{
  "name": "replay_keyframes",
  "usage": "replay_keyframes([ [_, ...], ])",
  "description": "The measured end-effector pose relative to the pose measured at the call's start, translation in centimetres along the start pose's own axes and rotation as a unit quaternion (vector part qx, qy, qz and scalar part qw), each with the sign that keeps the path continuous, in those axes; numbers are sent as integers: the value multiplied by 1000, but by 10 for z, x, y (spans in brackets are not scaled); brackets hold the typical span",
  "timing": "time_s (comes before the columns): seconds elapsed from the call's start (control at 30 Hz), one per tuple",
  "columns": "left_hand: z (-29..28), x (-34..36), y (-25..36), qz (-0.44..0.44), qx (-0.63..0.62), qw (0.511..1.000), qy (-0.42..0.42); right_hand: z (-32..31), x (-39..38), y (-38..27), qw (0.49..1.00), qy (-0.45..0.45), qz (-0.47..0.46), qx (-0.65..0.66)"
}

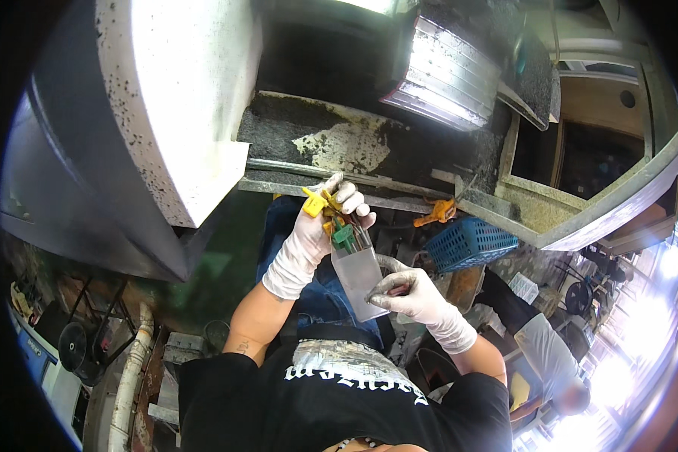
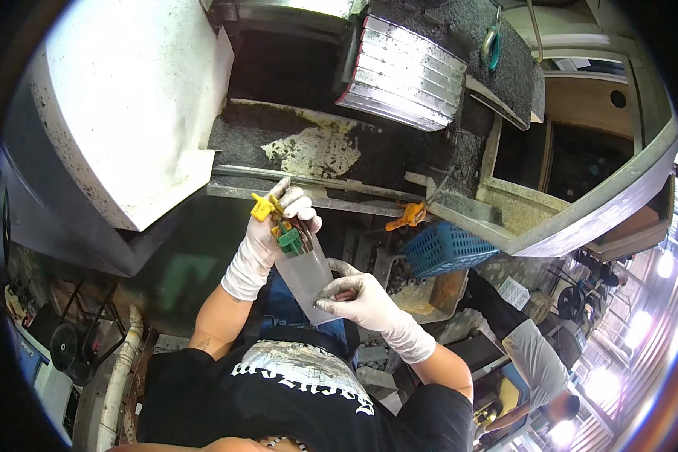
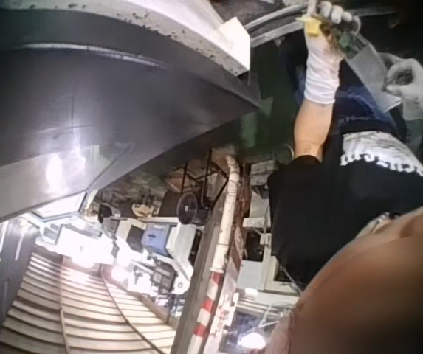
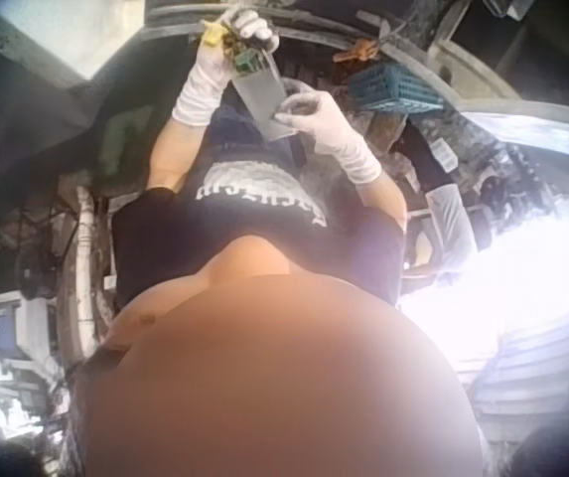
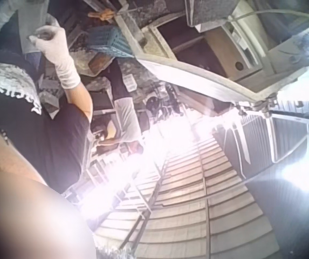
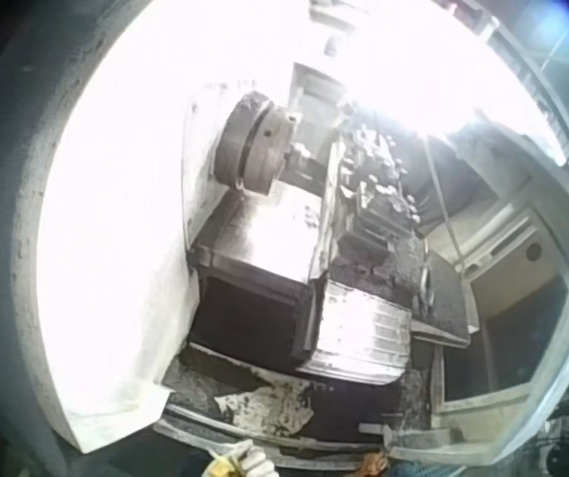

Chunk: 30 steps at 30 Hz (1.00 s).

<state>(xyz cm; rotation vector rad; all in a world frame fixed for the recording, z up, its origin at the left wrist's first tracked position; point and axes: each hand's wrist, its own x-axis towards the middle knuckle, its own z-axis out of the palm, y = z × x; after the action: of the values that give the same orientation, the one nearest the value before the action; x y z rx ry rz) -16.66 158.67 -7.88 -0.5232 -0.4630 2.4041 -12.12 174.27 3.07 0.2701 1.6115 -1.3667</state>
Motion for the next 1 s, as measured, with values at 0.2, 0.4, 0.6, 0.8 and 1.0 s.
replay_keyframes([
  [0.2,8,3,-1,29,138,989,-45,-7,2,17,998,-5,-56,2],
  [0.4,15,5,1,65,206,976,9,-12,18,30,992,-26,-120,25],
  [0.6,24,7,6,37,202,979,18,-8,19,32,988,-31,-141,48],
  [0.8,15,16,3,46,163,985,-3,-8,14,28,992,2,-51,117],
  [1.0,14,17,2,49,153,987,1,-9,13,26,992,2,-38,117],
])
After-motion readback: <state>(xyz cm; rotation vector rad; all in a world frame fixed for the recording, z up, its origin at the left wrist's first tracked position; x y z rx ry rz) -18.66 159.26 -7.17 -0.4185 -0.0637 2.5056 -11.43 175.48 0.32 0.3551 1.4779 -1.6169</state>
